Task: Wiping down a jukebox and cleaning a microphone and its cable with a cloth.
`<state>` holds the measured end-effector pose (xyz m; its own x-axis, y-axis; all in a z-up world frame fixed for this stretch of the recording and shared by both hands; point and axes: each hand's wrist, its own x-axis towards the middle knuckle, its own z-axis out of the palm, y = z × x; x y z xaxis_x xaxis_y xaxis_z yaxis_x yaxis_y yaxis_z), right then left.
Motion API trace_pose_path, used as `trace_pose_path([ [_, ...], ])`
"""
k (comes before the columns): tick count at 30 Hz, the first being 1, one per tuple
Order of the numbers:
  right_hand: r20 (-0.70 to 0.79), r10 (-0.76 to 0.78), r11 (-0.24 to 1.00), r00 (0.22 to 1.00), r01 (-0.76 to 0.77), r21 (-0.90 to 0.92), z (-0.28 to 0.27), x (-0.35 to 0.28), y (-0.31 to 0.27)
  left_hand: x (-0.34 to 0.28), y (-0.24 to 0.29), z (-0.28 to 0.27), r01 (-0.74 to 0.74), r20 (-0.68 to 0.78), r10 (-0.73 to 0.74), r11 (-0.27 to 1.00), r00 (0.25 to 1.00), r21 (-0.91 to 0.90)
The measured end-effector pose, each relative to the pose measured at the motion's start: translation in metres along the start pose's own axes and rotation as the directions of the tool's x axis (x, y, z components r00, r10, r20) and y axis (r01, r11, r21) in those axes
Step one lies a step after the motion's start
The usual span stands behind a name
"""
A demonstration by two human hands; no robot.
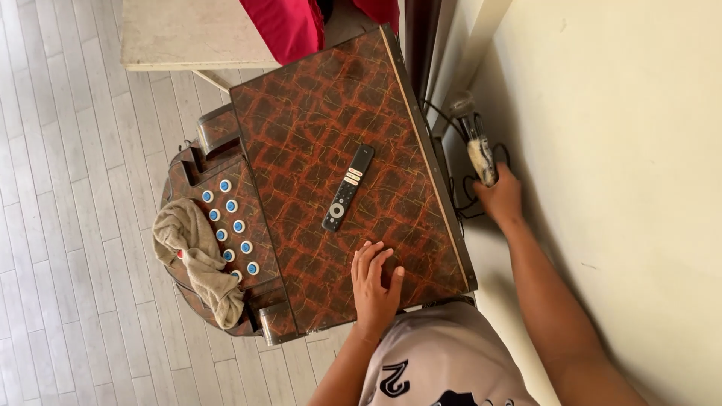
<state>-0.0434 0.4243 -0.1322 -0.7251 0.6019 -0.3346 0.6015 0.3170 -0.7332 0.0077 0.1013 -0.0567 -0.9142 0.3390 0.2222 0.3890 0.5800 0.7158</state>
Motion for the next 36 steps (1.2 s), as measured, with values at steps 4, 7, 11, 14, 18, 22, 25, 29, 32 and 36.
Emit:
trace_pose_path([
  [4, 0.017, 0.144, 0.989, 0.989, -0.143, -0.038, 0.069, 0.055, 0.103, 0.002, -0.003, 0.021, 0.025, -0.027, -0.022, 0.992, 0.999, 0.124],
  [7, 0.105, 0.344, 0.939, 0.933, -0.337, -0.073, 0.095, 0.070, 0.121, 0.002, -0.008, 0.027, 0.090, 0.010, -0.094, 0.975, 0.995, 0.205],
  [11, 0.206, 0.501, 0.865, 0.840, -0.479, -0.149, 0.149, 0.107, 0.188, 0.005, -0.006, 0.031, 0.116, -0.008, -0.117, 0.969, 0.993, 0.218],
  [14, 0.273, 0.609, 0.793, 0.745, -0.578, -0.192, 0.184, 0.130, 0.235, 0.003, -0.007, 0.038, 0.184, -0.025, -0.184, 0.947, 0.983, 0.265],
  [18, 0.351, 0.725, 0.665, 0.592, -0.735, -0.134, 0.214, 0.146, 0.279, -0.003, -0.008, 0.048, 0.308, -0.095, -0.293, 0.890, 0.951, 0.336],
  [22, 0.402, 0.673, 0.736, 0.621, -0.613, -0.285, 0.233, 0.161, 0.297, -0.009, -0.010, 0.051, 0.349, -0.074, -0.350, 0.847, 0.934, 0.400],
  [25, 0.421, 0.615, 0.766, 0.666, -0.632, -0.118, 0.250, 0.170, 0.324, -0.006, -0.006, 0.055, 0.392, -0.109, -0.381, 0.834, 0.918, 0.389],
  [29, 0.400, 0.613, 0.789, 0.682, -0.561, -0.252, 0.258, 0.172, 0.328, -0.003, -0.002, 0.057, 0.423, -0.140, -0.401, 0.821, 0.905, 0.385],
  [32, 0.404, 0.628, 0.777, 0.665, -0.560, -0.287, 0.260, 0.170, 0.322, -0.005, -0.003, 0.055, 0.398, -0.123, -0.382, 0.832, 0.916, 0.386],
  [36, 0.391, 0.676, 0.733, 0.624, -0.625, -0.269, 0.272, 0.174, 0.349, -0.002, -0.001, 0.055, 0.382, -0.107, -0.371, 0.835, 0.922, 0.396],
])
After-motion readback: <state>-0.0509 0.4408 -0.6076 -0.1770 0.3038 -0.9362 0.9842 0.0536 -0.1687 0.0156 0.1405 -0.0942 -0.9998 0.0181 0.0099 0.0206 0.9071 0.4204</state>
